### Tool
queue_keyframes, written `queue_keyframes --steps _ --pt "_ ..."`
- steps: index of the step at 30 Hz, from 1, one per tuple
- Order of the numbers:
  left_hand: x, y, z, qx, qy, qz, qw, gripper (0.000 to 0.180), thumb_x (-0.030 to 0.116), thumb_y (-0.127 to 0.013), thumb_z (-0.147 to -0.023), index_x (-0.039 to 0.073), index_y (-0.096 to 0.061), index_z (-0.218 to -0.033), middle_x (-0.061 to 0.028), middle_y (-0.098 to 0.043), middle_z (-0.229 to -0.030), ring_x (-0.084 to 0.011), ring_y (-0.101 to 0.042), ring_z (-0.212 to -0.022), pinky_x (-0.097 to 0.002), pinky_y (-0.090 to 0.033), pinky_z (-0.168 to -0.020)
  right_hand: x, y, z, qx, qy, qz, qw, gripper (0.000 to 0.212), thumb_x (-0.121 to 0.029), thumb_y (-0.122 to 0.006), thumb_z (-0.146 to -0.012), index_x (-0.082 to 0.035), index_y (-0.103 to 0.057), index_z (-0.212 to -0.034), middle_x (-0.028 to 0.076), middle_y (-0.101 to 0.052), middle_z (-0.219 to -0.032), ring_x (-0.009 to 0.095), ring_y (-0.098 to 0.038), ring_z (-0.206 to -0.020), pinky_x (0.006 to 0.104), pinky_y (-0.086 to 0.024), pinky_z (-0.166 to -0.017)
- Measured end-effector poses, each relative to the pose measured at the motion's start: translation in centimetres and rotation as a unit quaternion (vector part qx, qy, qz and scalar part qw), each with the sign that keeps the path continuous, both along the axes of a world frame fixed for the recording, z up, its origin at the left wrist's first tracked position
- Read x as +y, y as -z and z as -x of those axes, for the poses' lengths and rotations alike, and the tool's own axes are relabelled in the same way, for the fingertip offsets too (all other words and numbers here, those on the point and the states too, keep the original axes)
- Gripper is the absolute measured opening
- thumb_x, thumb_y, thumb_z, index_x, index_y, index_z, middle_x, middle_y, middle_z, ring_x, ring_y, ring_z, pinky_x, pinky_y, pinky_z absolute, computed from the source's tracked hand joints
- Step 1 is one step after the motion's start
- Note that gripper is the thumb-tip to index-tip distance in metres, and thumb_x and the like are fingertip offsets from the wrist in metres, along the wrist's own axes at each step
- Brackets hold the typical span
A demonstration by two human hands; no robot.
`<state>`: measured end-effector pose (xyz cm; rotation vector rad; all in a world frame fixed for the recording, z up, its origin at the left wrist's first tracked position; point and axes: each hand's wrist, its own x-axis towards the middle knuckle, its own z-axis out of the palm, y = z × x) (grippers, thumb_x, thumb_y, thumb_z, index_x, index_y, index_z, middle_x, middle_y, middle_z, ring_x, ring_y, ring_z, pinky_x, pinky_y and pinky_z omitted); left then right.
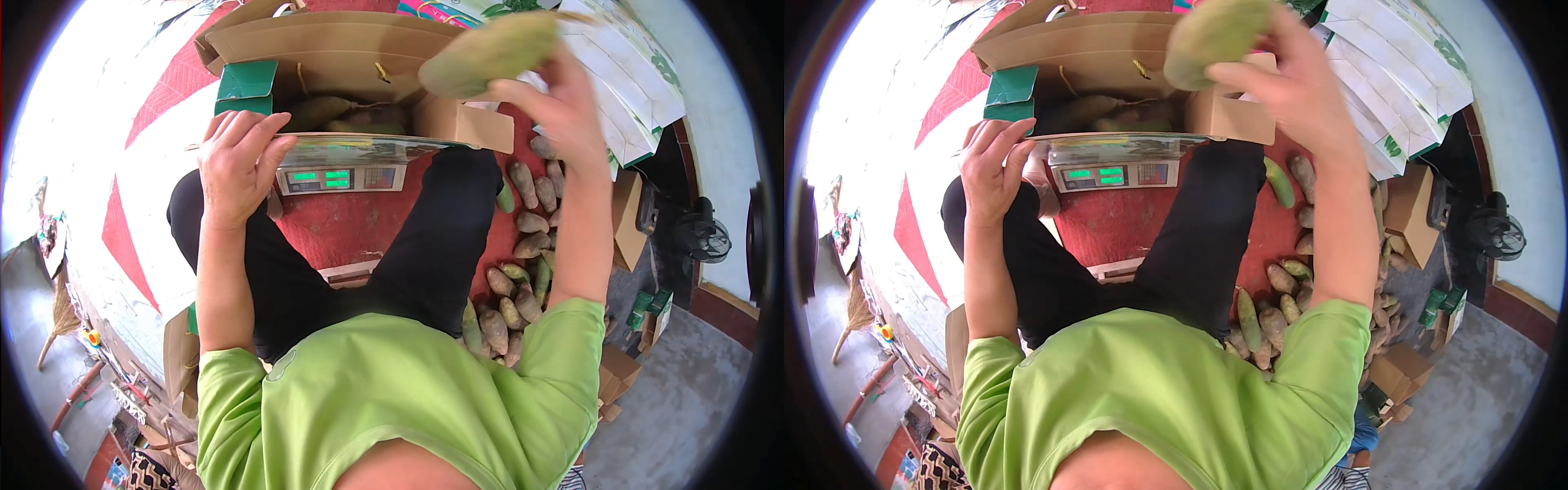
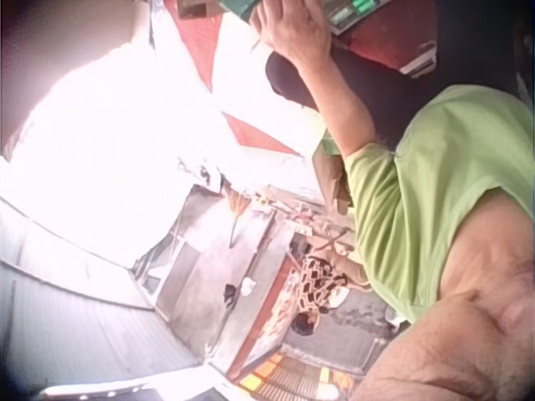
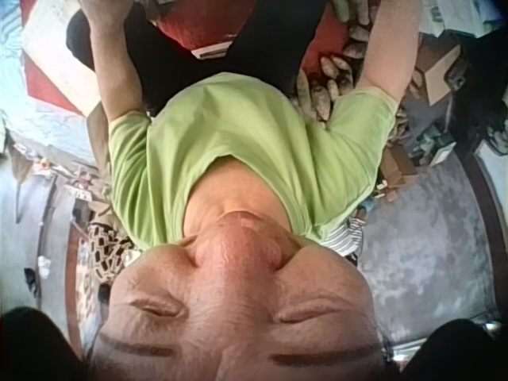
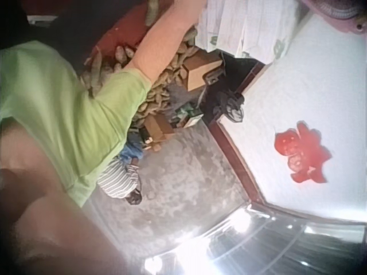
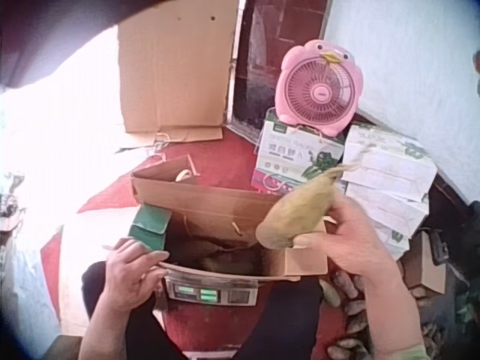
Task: The recorder is weighing and packing green radishes into cardboard boxes in a factory setting.
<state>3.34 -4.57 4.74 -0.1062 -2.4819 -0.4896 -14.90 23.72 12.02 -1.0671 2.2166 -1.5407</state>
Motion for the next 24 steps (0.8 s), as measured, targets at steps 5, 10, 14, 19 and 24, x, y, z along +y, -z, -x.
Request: queue_keyframes --steps 5,10,14,19,24 --pt "-0.3 0.0 0.1 0.003 0.001 0.017 1.0 0.02 0.021 -0.072 -0.077 0.006 -0.07 -0.089 -0.0043 -0.061 -0.076 -0.0227 -0.06 -0.073 -0.0348 -0.046 -0.073 -7.2 3.7 1.4 0.175 -0.153 -0.27 0.934 0.055 -0.017 -0.07 -0.076 -0.007 -0.051 -0.126 0.012 -0.056 -0.126 0.031 -0.053 -0.115 0.0398 -0.042 -0.098" --pt "-0.5 0.1 -0.1 -0.008 -0.016 -0.003 1.0 0.019 0.022 -0.072 -0.077 0.006 -0.07 -0.088 -0.004 -0.061 -0.076 -0.0229 -0.06 -0.073 -0.0345 -0.046 -0.074 -8.5 9.0 1.2 0.234 -0.125 -0.297 0.917 0.055 -0.021 -0.068 -0.079 -0.008 -0.05 -0.129 0.012 -0.053 -0.13 0.029 -0.05 -0.121 0.038 -0.041 -0.1" --pt "-1.0 0.4 -0.4 -0.008 -0.021 -0.006 1.0 0.019 0.022 -0.071 -0.079 0.006 -0.07 -0.088 -0.0042 -0.062 -0.077 -0.0231 -0.061 -0.074 -0.0339 -0.046 -0.074 -4.4 6.3 0.8 0.117 0.026 -0.122 0.985 0.044 -0.014 -0.067 -0.083 -0.007 -0.058 -0.125 0.01 -0.061 -0.121 0.02 -0.058 -0.112 0.0339 -0.044 -0.097" --pt "-0.5 0.3 -0.1 -0.01 -0.019 -0.009 1.0 0.016 0.018 -0.069 -0.082 0.006 -0.07 -0.092 -0.0053 -0.063 -0.08 -0.0228 -0.061 -0.075 -0.0334 -0.046 -0.073 7.4 9.2 -1.4 -0.036 0.302 0.048 0.951 0.029 -0.011 -0.064 -0.088 0.0 -0.063 -0.114 0.006 -0.068 -0.1 0.012 -0.062 -0.087 0.0238 -0.049 -0.075" --pt "-0.4 0.7 -0.1 0.009 -0.048 -0.02 0.999 0.017 0.023 -0.068 -0.083 0.008 -0.071 -0.091 -0.0027 -0.064 -0.08 -0.0211 -0.061 -0.074 -0.0331 -0.047 -0.074 18.2 21.9 -7.4 -0.16 0.398 -0.153 0.89 0.029 -0.014 -0.064 -0.089 -0.001 -0.063 -0.115 0.002 -0.064 -0.096 0.008 -0.057 -0.082 0.0232 -0.046 -0.073"
